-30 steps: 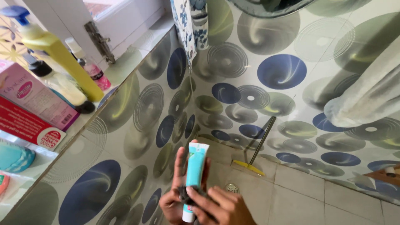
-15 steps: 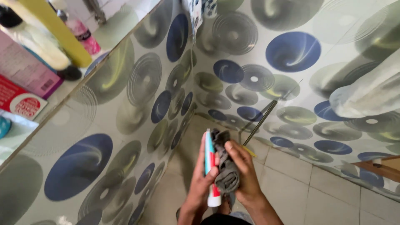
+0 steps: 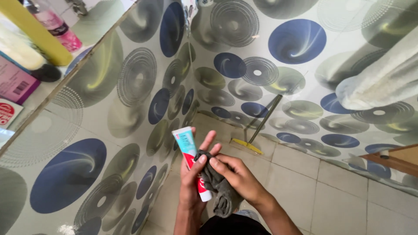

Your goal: The person wipes a toothpaste tube and a pink box with a gray cloth in a bathroom. They handle each item individually, rubbing the cloth over the surfaces before placing them back on the shelf.

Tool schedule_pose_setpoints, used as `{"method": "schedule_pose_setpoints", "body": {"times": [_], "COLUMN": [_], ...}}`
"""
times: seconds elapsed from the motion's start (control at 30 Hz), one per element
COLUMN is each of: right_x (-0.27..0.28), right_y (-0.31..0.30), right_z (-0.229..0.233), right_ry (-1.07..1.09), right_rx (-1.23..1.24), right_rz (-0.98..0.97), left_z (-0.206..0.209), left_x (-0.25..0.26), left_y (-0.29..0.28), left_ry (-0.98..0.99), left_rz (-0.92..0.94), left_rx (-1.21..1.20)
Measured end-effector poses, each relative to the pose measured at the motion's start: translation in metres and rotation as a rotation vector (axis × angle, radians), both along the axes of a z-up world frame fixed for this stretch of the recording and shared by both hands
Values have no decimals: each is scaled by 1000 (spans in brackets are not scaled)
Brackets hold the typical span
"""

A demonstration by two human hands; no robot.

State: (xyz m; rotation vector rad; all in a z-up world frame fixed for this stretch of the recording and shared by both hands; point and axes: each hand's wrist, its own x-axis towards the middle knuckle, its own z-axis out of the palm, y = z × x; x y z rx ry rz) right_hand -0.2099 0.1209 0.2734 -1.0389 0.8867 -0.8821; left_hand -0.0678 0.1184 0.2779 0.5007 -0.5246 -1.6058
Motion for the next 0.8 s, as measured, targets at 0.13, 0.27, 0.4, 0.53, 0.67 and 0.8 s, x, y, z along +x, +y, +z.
{"method": "schedule_pose_setpoints", "body": {"times": [0.13, 0.27, 0.4, 0.53, 0.67, 0.8], "right_x": [-7, -20, -26, -32, -45, -51], "right_y": [1, 2, -2, -22, -37, -46], "right_z": [-5, -20, -31, -35, -19, 2], "right_ry": [-117, -172, -95, -425, -384, 735], "right_rx": [82, 292, 163, 250, 71, -466], "right_rz": [74, 190, 38, -329, -364, -275], "left_z": [-1, 7, 15, 11, -2, -14], "left_x": [12, 32, 37, 33, 25, 11], "left_y": [-8, -17, -17, -10, -1, 11], "left_ry": [-12, -7, -100, -174, -145, 9], "left_rz": [137, 182, 213, 194, 274, 306], "left_rx": [6, -50, -64, -44, 30, 205]}}
